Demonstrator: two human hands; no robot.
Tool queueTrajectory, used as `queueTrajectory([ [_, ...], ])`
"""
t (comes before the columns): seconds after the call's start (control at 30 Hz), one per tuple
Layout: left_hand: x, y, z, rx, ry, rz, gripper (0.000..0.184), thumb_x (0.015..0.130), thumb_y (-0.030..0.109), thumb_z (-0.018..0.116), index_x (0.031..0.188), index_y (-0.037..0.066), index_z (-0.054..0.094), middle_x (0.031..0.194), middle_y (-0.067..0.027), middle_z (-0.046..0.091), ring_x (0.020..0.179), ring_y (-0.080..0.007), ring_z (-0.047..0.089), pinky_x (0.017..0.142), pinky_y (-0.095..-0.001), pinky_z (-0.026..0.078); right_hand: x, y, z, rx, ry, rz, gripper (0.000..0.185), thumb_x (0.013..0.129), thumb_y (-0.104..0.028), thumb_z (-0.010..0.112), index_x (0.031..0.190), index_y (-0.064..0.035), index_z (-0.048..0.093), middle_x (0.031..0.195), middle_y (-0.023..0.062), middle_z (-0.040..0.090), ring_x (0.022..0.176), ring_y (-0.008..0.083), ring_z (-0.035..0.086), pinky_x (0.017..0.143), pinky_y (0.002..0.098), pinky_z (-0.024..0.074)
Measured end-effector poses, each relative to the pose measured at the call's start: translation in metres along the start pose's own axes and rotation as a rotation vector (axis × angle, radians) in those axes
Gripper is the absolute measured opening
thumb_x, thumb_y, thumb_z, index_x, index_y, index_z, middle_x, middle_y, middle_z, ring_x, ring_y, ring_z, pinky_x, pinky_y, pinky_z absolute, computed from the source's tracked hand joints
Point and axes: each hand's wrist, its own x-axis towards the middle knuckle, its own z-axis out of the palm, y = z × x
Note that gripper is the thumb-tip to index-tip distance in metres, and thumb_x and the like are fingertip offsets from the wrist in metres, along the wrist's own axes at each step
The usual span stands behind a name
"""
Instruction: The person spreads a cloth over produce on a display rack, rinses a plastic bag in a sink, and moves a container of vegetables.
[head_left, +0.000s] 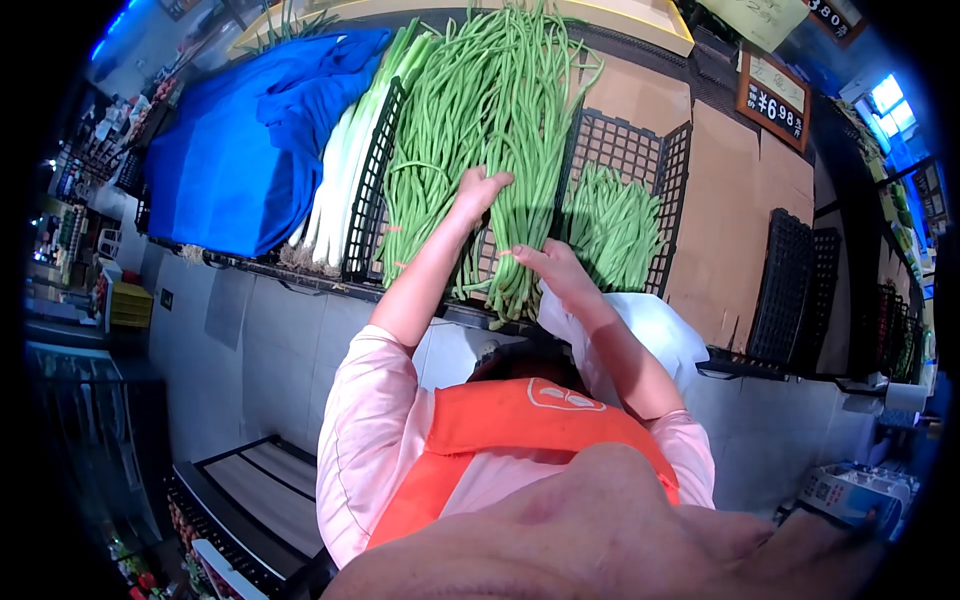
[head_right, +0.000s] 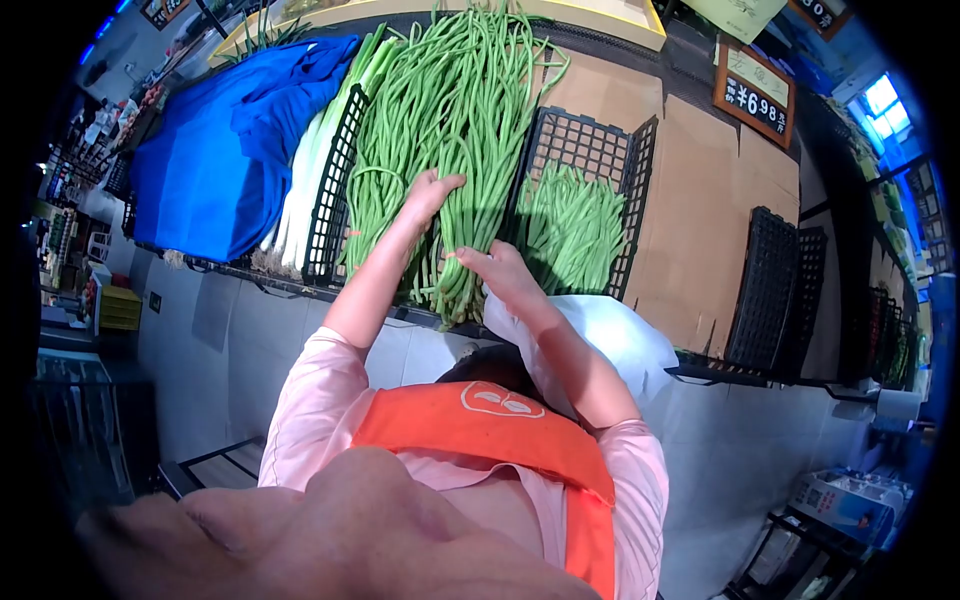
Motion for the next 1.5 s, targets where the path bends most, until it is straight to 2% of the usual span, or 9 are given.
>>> queueTrajectory([
  [0.07,-0.026,0.033,0.01,-0.174,-0.035,-0.202,0.05,0.083,0.035,0.062,0.117,0.0,0.05,0.105,-0.0143,0.061,0.086,-0.02,0.062,0.075,-0.033,0.05,-0.003,-0.006,0.002,-0.087,0.053,0.059,0.039,0.082,-0.026,0.061,0.102,0.0078,0.058,0.093,0.0085,0.062,0.084,0.0122,0.057,0.076,0.0268,0.0447],
  [0.27,0.009,0.028,0.019,-0.725,-0.495,-0.436,0.041,0.078,0.027,0.07,0.111,0.005,0.057,0.101,-0.0108,0.064,0.089,-0.0217,0.063,0.079,-0.0388,0.052,0.006,0.006,0.002,-0.08,-0.062,-0.028,0.033,0.084,-0.025,0.058,0.102,0.0023,0.061,0.094,0.0063,0.063,0.084,0.0125,0.056,0.075,0.0269,0.0443],
  [0.47,-0.005,0.048,0.023,-0.544,-0.184,-0.143,0.038,0.077,0.013,0.068,0.11,0.0,0.056,0.095,-0.0137,0.064,0.082,-0.0227,0.064,0.07,-0.0383,0.056,0.011,0.015,0.004,-0.132,-0.064,-0.083,0.034,0.085,-0.025,0.056,0.105,0.0019,0.059,0.097,0.0071,0.063,0.087,0.0139,0.057,0.079,0.0279,0.0444],
  [0.87,0.057,0.018,0.015,-1.004,-0.556,-0.387,0.042,0.08,0.027,0.065,0.113,0.003,0.055,0.102,-0.0157,0.063,0.09,-0.0283,0.063,0.081,-0.0455,0.051,0.011,0.007,0.0,-0.157,-0.156,-0.077,0.032,0.085,-0.02,0.056,0.108,0.0022,0.057,0.099,0.0088,0.064,0.089,0.0153,0.06,0.08,0.0289,0.0463],
  [1.0,0.074,0.036,0.016,-0.599,-0.323,-0.157,0.052,0.074,0.013,0.071,0.116,-0.006,0.048,0.103,-0.0211,0.06,0.09,-0.0288,0.063,0.077,-0.0439,0.054,0.007,0.003,0.005,-0.245,-0.05,-0.135,0.038,0.084,-0.026,0.058,0.108,0.0031,0.056,0.097,0.0121,0.064,0.089,0.0187,0.061,0.08,0.0304,0.0465],
  [1.07,0.045,0.083,0.017,-0.504,-0.097,-0.069,0.079,0.07,0.006,0.073,0.125,-0.014,0.02,0.105,-0.0275,0.053,0.089,-0.0358,0.062,0.071,-0.0491,0.055,0.02,0.029,0.0,-0.332,-0.001,-0.159,0.043,0.083,-0.03,0.06,0.109,0.0033,0.055,0.096,0.0144,0.064,0.09,0.0215,0.061,0.08,0.0314,0.0466],
  [1.17,0.019,0.117,0.005,-0.056,-0.182,-0.004,0.094,0.065,0.031,0.08,0.131,-0.011,0.026,0.117,-0.0275,0.051,0.105,-0.033,0.055,0.086,-0.0377,0.048,0.011,0.023,0.005,-0.479,0.127,-0.145,0.053,0.081,-0.034,0.062,0.116,0.0046,0.05,0.099,0.0206,0.062,0.093,0.0261,0.061,0.081,0.0326,0.0468],
  [1.4,0.012,0.077,-0.014,0.951,0.099,0.54,0.065,0.073,0.025,0.068,0.127,0.0,0.042,0.118,-0.0237,0.053,0.107,-0.0364,0.053,0.089,-0.0403,0.044,-0.002,0.02,-0.006,-0.243,0.058,-0.129,0.023,0.085,-0.014,0.057,0.101,0.0027,0.058,0.088,0.0068,0.061,0.081,0.0133,0.061,0.075,0.0247,0.0459],
  [1.5,-0.011,0.036,-0.013,0.965,-0.248,0.724,0.06,0.073,0.022,0.065,0.126,0.004,0.046,0.132,-0.0198,0.042,0.121,-0.0365,0.041,0.105,-0.0425,0.029,0.0,0.014,-0.006,-0.26,0.1,-0.126,0.019,0.084,-0.012,0.056,0.096,0.002,0.06,0.078,0.0054,0.062,0.071,0.0125,0.062,0.065,0.0235,0.0465],
])
